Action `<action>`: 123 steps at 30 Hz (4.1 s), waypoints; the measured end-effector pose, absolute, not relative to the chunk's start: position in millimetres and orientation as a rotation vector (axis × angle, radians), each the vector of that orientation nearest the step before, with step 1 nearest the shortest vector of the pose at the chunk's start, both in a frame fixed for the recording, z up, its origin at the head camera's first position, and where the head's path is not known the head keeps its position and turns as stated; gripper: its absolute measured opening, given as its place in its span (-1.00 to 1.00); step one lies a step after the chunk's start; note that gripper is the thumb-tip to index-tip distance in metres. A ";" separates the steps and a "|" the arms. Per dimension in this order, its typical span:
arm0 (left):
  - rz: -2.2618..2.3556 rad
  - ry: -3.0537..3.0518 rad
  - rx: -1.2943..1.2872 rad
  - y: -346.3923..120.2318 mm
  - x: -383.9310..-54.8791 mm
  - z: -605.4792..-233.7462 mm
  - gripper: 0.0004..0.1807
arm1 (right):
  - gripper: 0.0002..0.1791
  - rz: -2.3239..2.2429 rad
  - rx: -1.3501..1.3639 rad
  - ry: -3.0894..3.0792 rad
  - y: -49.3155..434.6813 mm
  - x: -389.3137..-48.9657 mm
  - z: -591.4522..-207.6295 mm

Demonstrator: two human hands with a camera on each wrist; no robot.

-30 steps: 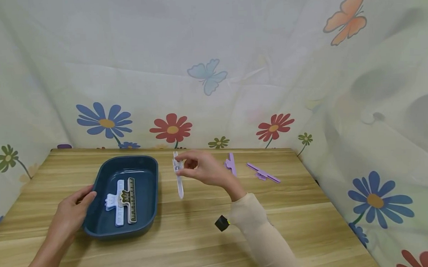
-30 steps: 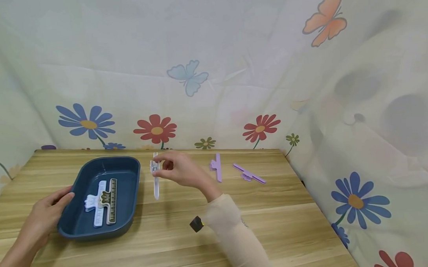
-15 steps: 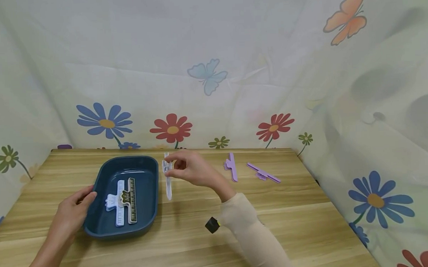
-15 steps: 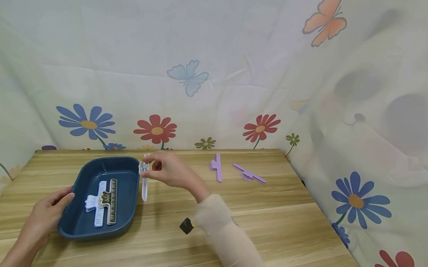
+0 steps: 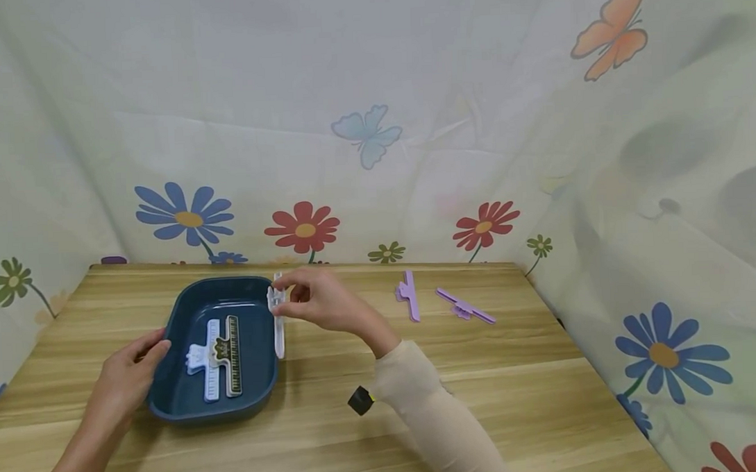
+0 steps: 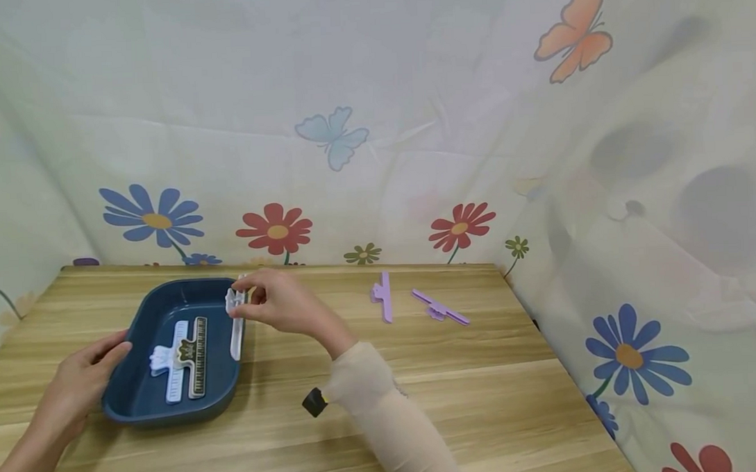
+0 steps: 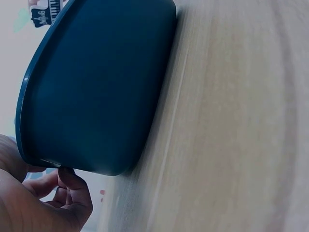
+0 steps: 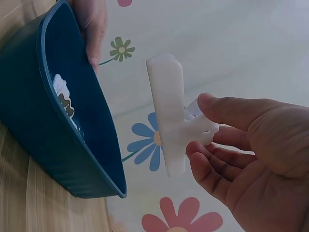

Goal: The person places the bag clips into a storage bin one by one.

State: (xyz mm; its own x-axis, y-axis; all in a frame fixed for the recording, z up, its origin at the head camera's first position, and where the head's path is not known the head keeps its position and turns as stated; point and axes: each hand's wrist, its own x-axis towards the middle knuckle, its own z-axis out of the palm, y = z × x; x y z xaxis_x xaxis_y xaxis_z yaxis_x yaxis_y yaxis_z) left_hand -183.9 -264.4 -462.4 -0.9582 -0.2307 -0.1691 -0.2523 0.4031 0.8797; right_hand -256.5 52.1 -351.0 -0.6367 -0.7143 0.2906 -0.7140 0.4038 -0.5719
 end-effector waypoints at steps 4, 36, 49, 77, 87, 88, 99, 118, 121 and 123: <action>1.643 2.606 -0.464 -263.5 -183.9 -462.8 -0.26 | -0.53 -1.050 -1.332 2.636 44.7 -256.1 -352.2; 1.665 2.613 -0.433 -264.1 -182.1 -463.7 -0.24 | -0.49 -0.877 -1.377 2.621 2.9 -256.3 -348.8; 1.662 2.608 -0.427 -264.0 -181.3 -461.7 -0.25 | -0.48 -0.889 -1.398 2.590 -1.6 -257.0 -347.9; 1.680 2.616 -0.430 -263.4 -179.6 -463.3 -0.26 | -0.49 -0.746 -1.317 2.613 -12.9 -261.9 -378.5; 1.682 2.627 -0.404 -264.2 -178.8 -464.9 -0.24 | -0.55 -0.562 -1.394 2.679 -17.3 -261.3 -392.2; 1.683 2.625 -0.401 -264.3 -178.6 -464.9 -0.24 | -0.55 -0.550 -1.398 2.684 -18.0 -261.2 -393.1; 1.678 2.625 -0.413 -264.2 -177.8 -464.5 -0.24 | -0.51 -0.454 -1.392 2.698 -24.8 -261.4 -404.3; 1.675 2.621 -0.423 -264.0 -178.9 -463.0 -0.25 | -0.51 -0.530 -1.351 2.669 -24.2 -260.0 -409.7; 1.677 2.617 -0.419 -264.0 -179.0 -463.0 -0.25 | -0.51 -0.531 -1.343 2.670 -23.9 -260.0 -409.5; 1.683 2.617 -0.415 -263.7 -178.7 -463.2 -0.25 | -0.52 -0.532 -1.346 2.669 -23.6 -259.6 -408.9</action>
